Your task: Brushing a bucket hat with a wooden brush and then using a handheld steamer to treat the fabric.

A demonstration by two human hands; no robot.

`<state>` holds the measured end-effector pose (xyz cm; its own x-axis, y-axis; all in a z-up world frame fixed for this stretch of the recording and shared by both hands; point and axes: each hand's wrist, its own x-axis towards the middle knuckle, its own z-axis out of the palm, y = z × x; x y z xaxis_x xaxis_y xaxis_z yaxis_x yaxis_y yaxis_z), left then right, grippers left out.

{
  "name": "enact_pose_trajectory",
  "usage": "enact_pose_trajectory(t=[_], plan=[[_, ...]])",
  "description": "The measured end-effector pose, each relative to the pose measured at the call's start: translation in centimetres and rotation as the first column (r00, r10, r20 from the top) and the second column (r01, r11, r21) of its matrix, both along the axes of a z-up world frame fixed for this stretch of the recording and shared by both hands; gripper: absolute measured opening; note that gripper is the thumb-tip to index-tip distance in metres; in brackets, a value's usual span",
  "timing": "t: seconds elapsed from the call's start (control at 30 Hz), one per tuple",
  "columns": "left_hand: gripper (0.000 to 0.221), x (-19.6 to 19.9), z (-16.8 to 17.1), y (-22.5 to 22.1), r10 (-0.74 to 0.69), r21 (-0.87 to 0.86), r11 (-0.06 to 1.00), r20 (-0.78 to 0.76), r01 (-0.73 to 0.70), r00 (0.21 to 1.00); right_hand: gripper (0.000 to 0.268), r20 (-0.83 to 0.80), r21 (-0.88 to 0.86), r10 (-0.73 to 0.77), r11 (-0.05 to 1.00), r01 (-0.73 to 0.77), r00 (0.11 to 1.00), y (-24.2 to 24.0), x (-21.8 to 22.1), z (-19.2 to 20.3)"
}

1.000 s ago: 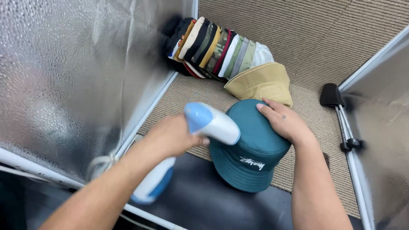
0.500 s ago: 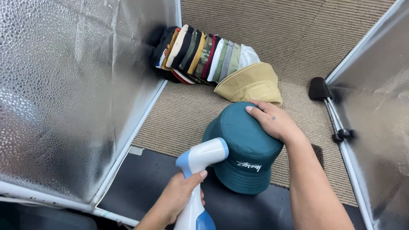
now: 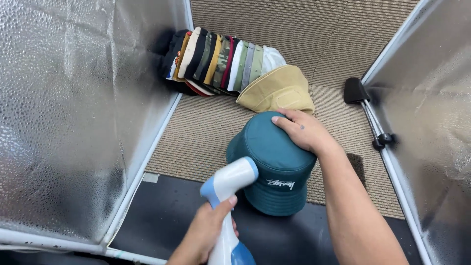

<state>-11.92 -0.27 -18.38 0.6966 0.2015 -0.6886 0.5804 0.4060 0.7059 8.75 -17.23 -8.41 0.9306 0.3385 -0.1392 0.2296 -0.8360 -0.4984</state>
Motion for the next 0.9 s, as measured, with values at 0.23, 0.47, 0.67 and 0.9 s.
enact_pose_trajectory(t=[0.23, 0.47, 0.67, 0.9], plan=[[0.042, 2.2, 0.8, 1.9, 0.031, 0.020, 0.999, 0.072, -0.032, 0.997, 0.063, -0.010, 0.040, -0.005, 0.999, 0.005, 1.000, 0.1, -0.4, 0.2], [0.041, 0.5, 0.5, 0.3, 0.016, 0.019, 1.000, 0.080, -0.017, 0.997, 0.065, -0.012, -0.001, -0.018, 1.000, 0.018, 1.000, 0.1, -0.5, 0.4], [0.041, 1.2, 0.4, 1.1, 0.010, 0.015, 1.000, 0.090, -0.011, 0.996, 0.062, -0.034, 0.016, -0.026, 1.000, 0.027, 0.999, 0.2, -0.8, 0.6], [0.051, 4.4, 1.6, 4.8, -0.041, -0.008, 0.999, 0.064, 0.041, 0.997, 0.063, -0.019, -0.005, -0.008, 1.000, 0.008, 1.000, 0.2, -0.7, 0.7]])
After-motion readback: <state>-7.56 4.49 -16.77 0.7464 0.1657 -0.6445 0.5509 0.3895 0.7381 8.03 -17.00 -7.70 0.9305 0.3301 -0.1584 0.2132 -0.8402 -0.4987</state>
